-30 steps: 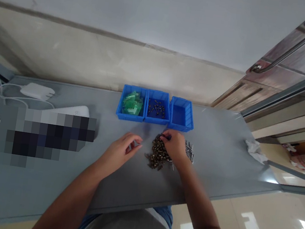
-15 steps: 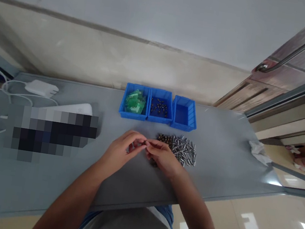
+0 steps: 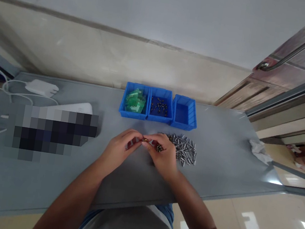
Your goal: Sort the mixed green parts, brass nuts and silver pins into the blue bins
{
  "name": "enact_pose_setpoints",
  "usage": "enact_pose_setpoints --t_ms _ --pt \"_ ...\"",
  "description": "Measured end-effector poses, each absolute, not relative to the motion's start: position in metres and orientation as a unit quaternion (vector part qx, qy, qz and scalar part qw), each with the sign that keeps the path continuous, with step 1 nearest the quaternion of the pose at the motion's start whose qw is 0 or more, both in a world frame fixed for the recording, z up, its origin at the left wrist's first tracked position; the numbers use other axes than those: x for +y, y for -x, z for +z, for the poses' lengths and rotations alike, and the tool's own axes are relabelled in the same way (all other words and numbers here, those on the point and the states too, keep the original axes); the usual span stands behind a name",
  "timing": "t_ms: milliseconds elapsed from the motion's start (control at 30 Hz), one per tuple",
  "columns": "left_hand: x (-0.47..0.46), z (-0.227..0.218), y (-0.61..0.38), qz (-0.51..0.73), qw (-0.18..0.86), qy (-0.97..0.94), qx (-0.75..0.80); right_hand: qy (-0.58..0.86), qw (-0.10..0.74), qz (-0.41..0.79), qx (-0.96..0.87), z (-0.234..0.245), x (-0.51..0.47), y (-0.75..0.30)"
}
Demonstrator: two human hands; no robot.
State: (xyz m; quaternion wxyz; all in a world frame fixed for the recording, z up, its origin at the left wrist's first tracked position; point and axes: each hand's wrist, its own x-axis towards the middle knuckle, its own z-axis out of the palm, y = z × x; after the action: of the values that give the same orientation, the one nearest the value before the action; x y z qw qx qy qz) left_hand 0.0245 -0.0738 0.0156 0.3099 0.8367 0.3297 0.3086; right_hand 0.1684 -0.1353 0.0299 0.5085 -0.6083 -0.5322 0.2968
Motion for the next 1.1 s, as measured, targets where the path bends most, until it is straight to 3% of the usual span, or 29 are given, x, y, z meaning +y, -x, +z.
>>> enact_pose_setpoints --t_ms 233,467,600,733,933,1033,1100 --pt "-0.074 0.018 -0.024 0.302 0.317 -0.837 0.329 0.609 0.506 0.258 -0.554 0.031 -0.137 -0.169" --pt "-0.080 0.027 -0.026 0.297 0.306 -0.832 0.353 0.558 0.500 0.543 -0.380 0.022 -0.134 -0.174" --pt "-0.080 0.027 -0.026 0.305 0.310 -0.831 0.348 0.514 0.500 0.608 -0.340 0.018 -0.132 -0.171" --pt "-0.078 0.027 -0.023 0.307 0.311 -0.828 0.352 0.566 0.569 0.472 -0.365 0.030 -0.140 -0.171" --pt "-0.076 0.027 -0.023 0.303 0.319 -0.824 0.358 0.590 0.684 0.003 -0.429 0.088 -0.158 -0.178" --pt "-0.076 0.028 -0.023 0.284 0.325 -0.827 0.360 0.623 0.626 -0.107 -0.457 0.097 -0.139 -0.189" --pt "-0.075 0.028 -0.023 0.275 0.332 -0.826 0.363 0.683 0.538 -0.098 -0.484 0.086 -0.121 -0.199"
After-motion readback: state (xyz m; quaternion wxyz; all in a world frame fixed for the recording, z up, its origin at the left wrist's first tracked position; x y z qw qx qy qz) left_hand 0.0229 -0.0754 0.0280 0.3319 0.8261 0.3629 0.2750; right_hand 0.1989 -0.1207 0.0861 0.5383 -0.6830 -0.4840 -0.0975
